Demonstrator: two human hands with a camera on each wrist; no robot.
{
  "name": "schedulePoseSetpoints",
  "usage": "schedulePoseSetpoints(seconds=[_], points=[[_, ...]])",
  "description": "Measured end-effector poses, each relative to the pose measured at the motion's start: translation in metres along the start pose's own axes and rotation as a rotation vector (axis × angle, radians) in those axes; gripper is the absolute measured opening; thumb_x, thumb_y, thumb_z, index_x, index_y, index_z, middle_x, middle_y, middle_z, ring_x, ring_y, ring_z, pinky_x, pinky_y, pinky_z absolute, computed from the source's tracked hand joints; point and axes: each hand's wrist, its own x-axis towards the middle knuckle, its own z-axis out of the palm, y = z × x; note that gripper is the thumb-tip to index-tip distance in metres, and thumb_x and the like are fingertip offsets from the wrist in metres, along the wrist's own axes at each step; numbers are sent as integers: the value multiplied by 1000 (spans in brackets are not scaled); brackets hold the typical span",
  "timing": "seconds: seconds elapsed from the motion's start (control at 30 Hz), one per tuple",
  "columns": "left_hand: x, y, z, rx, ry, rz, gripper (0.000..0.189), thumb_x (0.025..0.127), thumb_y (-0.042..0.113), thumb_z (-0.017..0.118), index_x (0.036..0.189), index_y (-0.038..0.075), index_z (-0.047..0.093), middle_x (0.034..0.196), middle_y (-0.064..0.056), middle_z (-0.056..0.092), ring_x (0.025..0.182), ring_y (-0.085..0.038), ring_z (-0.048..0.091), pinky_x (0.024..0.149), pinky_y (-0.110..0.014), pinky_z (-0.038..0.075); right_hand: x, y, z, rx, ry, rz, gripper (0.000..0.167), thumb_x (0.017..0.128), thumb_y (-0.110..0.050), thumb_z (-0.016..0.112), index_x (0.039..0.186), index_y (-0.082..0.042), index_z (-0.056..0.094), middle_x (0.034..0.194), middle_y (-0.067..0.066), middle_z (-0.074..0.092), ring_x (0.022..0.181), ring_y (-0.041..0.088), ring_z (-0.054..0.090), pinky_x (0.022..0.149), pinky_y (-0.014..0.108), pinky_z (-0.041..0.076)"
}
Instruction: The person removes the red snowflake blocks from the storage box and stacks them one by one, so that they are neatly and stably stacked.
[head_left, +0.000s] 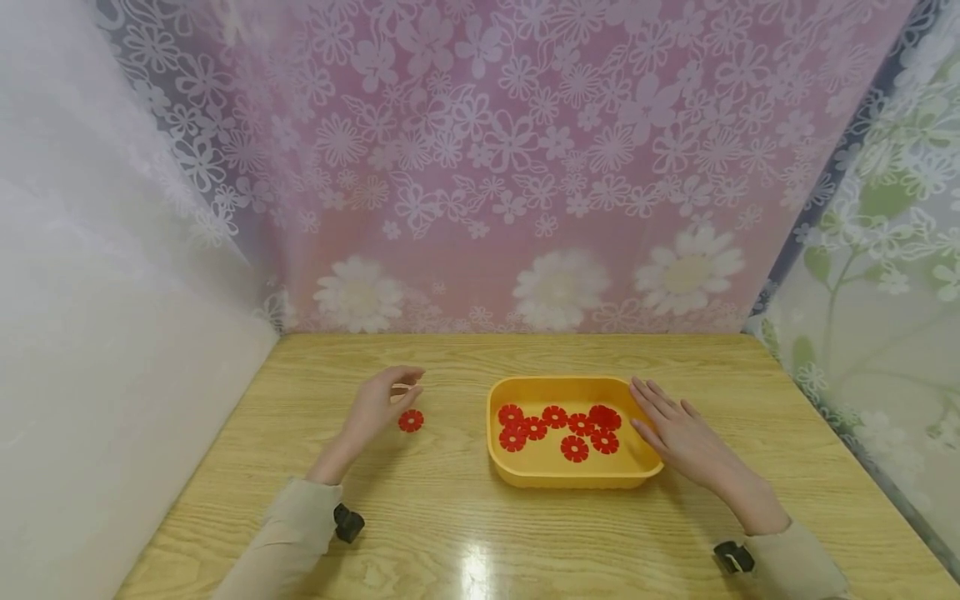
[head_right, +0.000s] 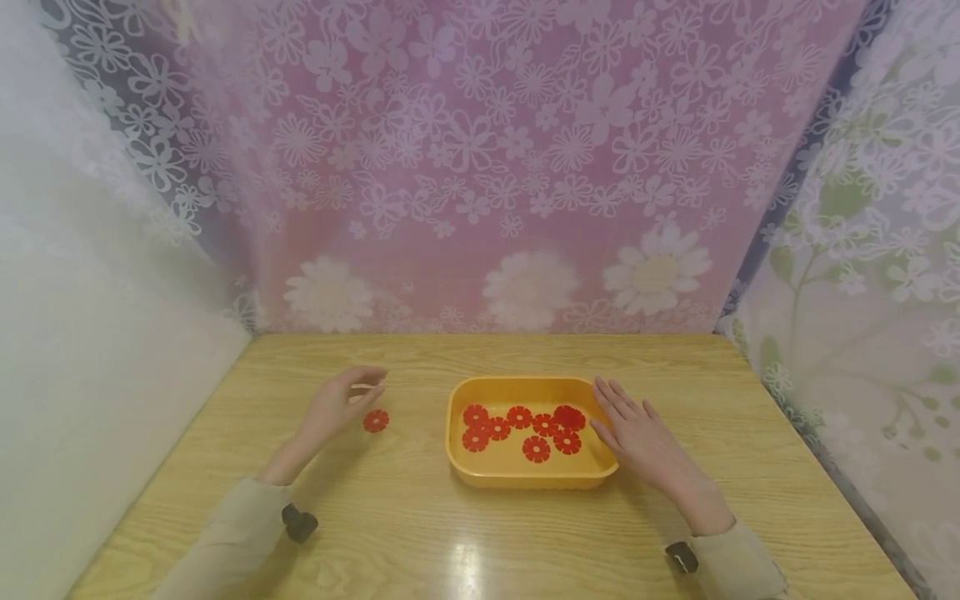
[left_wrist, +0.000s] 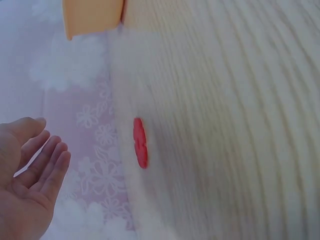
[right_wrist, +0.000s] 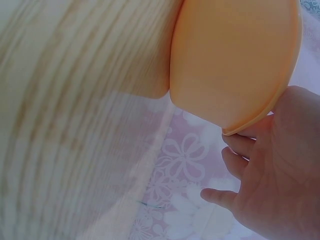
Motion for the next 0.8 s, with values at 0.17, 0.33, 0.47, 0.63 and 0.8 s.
schedulePoseSetpoints(seconds=[0.17, 0.33, 0.47, 0.63, 0.8], points=[[7, 12, 8, -36, -6, 40, 34, 97, 16, 70, 128, 3, 67, 124, -14, 68, 112, -32, 65, 94, -49, 56, -1, 0, 0, 5, -1, 4, 64, 106, -29, 53, 157, 1, 31, 163, 20, 29, 148, 42, 29, 112, 72, 25], [16, 25, 21, -78, -29, 58, 36, 97, 14, 69, 131, 3, 65, 128, -14, 67, 115, -31, 64, 96, -49, 56, 0, 0, 0, -3, 8, 0, 63, 106, -28, 54, 157, 1, 31, 163, 20, 29, 148, 42, 29, 112, 72, 25], [24, 41, 34, -89, -44, 69, 36, 97, 12, 70, 132, 4, 66, 129, -12, 67, 115, -30, 65, 96, -45, 56, 0, 1, 2, -6, 16, -3, 63, 105, -28, 54, 157, 1, 31, 163, 20, 29, 148, 42, 29, 112, 73, 25], [35, 59, 50, -74, -77, 100, 36, 96, 12, 71, 132, 6, 66, 128, -10, 67, 115, -26, 65, 96, -39, 57, 1, 1, 2, -9, 9, 3, 63, 106, -28, 54, 157, 1, 32, 163, 21, 29, 148, 42, 29, 112, 72, 24], [44, 75, 67, -117, -127, 153, 38, 95, 9, 71, 132, 2, 64, 129, -13, 66, 117, -29, 64, 97, -43, 56, -1, 0, 1, -7, 9, 5, 62, 106, -27, 54, 157, 2, 32, 162, 21, 29, 148, 42, 29, 113, 72, 24]])
